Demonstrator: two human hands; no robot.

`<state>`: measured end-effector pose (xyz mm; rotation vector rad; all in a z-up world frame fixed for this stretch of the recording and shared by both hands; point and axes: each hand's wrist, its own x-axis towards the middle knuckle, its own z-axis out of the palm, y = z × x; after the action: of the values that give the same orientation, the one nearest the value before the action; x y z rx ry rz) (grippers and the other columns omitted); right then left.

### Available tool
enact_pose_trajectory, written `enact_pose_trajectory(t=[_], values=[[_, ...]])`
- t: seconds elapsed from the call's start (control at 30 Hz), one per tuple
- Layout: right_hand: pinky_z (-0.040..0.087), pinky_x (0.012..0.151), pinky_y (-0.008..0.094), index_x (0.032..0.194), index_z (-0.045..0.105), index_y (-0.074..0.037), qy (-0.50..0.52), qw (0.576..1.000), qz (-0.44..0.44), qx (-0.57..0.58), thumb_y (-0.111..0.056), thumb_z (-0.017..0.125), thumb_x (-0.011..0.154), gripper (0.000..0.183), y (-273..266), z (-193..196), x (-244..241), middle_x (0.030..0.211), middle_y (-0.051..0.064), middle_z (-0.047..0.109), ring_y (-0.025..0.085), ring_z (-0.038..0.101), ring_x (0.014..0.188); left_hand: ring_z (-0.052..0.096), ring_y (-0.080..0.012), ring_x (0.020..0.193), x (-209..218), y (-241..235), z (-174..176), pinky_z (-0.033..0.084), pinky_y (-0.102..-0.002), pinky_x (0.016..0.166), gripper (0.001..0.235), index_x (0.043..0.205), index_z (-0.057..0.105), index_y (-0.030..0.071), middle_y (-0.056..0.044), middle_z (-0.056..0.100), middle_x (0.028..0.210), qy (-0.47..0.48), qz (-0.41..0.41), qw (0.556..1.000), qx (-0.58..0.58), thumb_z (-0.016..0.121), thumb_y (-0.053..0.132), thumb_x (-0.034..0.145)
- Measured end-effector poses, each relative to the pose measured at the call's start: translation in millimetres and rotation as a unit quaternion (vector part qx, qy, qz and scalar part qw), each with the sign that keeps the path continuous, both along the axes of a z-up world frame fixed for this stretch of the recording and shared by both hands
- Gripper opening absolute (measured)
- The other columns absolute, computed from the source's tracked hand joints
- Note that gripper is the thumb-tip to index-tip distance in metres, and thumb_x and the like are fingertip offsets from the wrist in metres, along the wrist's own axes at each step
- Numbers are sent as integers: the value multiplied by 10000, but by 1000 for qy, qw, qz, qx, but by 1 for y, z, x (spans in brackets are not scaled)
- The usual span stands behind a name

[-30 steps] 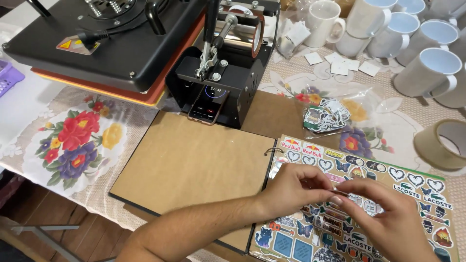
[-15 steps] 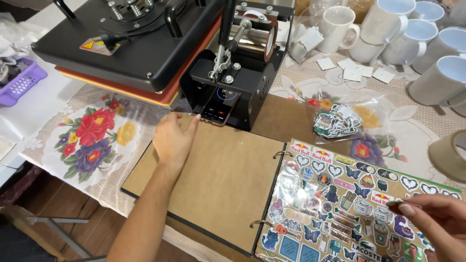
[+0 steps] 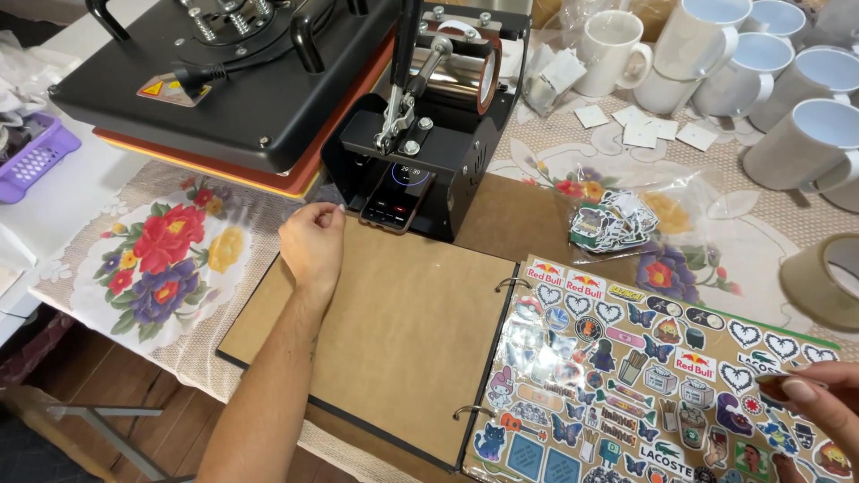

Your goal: Sorting through a collection of stickers and placing them into a binder, using tape and scissors to secure them.

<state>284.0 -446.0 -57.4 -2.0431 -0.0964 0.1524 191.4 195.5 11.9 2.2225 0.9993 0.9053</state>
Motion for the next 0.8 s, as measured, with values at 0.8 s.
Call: enact_pose_trajectory(t=[0.8], values=[[599,897,366,1000,844,-18,53,996,32,-59,-95,714,846,216,124,148,-25,986,134,856,231,799,935,592,-183,755,-84,-126,126,442,-305,772,107,797,660,79,-7,680,789,-18,-433,884,176,738,85,871]])
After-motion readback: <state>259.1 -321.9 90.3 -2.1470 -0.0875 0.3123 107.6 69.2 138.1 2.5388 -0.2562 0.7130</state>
